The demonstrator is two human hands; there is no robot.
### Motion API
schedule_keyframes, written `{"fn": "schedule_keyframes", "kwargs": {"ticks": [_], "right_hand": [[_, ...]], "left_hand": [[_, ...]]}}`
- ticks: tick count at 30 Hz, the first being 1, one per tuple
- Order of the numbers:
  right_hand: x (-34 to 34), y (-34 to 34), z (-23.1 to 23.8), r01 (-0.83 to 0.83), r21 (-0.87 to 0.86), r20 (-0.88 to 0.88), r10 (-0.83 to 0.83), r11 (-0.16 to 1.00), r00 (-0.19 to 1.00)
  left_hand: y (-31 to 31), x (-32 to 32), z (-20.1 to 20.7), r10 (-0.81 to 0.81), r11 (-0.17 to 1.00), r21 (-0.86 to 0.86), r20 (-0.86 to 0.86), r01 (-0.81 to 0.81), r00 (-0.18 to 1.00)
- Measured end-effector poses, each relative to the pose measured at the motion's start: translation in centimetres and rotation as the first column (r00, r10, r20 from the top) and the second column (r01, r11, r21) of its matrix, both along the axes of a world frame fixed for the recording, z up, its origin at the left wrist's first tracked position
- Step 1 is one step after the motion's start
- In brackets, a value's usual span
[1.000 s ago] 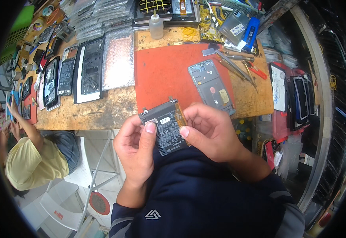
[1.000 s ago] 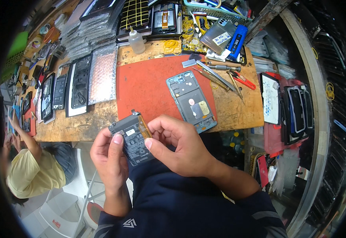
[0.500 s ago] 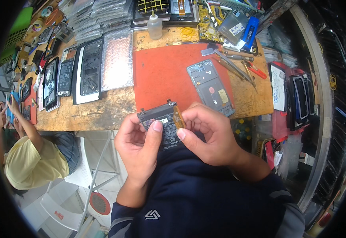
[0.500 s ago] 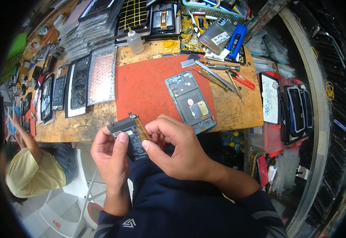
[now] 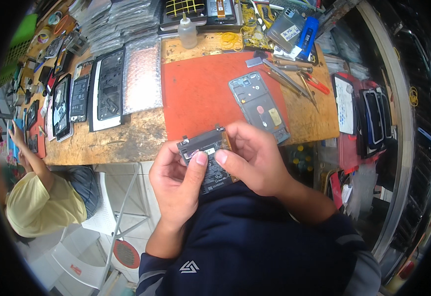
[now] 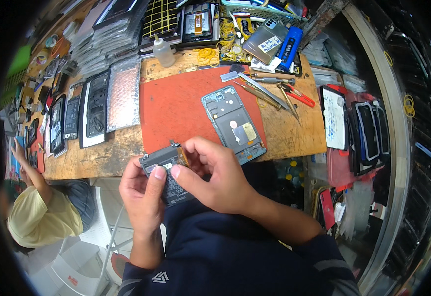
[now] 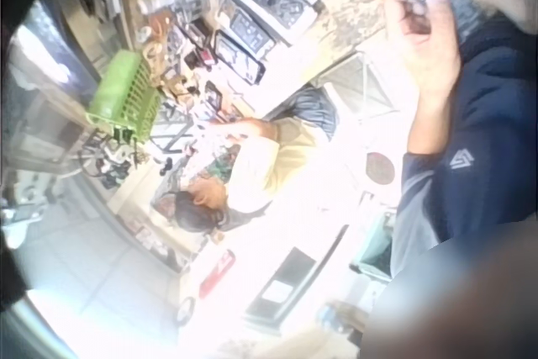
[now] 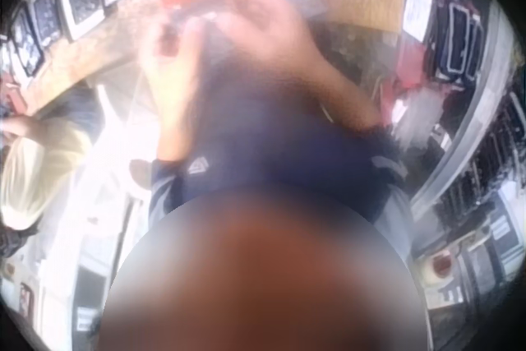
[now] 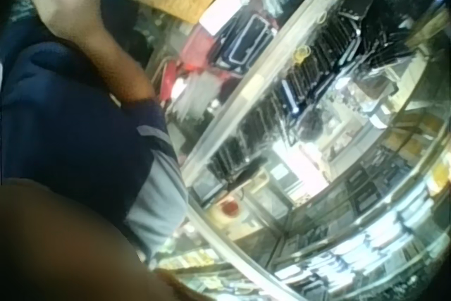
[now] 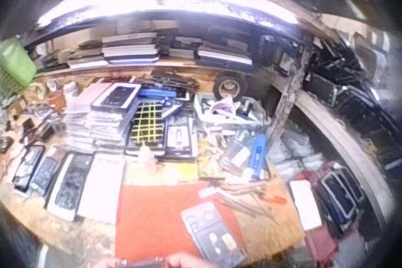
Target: The person disassembles a smartphone, removes the battery, and handles internal components on a cluttered workbench. They use a screwdriver and a plastic pry tool to open the device, then place the battery and other parts on the table while another person works nearby.
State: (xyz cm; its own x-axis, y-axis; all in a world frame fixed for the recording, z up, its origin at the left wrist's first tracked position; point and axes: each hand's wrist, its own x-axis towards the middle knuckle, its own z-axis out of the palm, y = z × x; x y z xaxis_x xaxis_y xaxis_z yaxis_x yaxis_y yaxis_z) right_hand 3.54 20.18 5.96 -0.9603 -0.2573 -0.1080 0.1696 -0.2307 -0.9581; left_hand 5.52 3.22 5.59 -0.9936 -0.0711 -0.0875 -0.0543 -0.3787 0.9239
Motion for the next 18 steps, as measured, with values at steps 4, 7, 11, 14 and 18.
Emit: {"fn": "schedule_keyframes", "kwargs": {"ticks": [4,7,11,14,18], "right_hand": [[-0.4,-0.3,0.0,-0.039,-0.011,0.034,0.039,0.999,0.999],[-0.6,0.1,0.2,-0.017,0.009,0.047,0.017,1.000,0.999],[-0.8,0.7,0.3,-0.052,0.018,0.055,0.051,0.998,0.997],[-0.7,0.5,0.0,-0.105,0.124,0.049,0.100,0.987,0.994],[-0.9,1.0,-0.2,-0.150,0.091,0.080,0.143,0.985,0.987]], "left_hand": [[0.3,0.1,-0.2,-0.024,1.000,-0.020,-0.017,0.023,1.000],[0.0,0.2,-0.1,-0.040,0.999,-0.018,0.019,0.040,0.999],[-0.1,0.2,-0.3,-0.041,0.998,-0.041,0.025,0.042,0.999],[-0.2,0.2,-0.4,-0.049,0.995,-0.089,0.002,0.049,0.999],[-0.8,0.1,-0.5,-0.054,0.996,-0.075,0.039,0.057,0.998]]}}
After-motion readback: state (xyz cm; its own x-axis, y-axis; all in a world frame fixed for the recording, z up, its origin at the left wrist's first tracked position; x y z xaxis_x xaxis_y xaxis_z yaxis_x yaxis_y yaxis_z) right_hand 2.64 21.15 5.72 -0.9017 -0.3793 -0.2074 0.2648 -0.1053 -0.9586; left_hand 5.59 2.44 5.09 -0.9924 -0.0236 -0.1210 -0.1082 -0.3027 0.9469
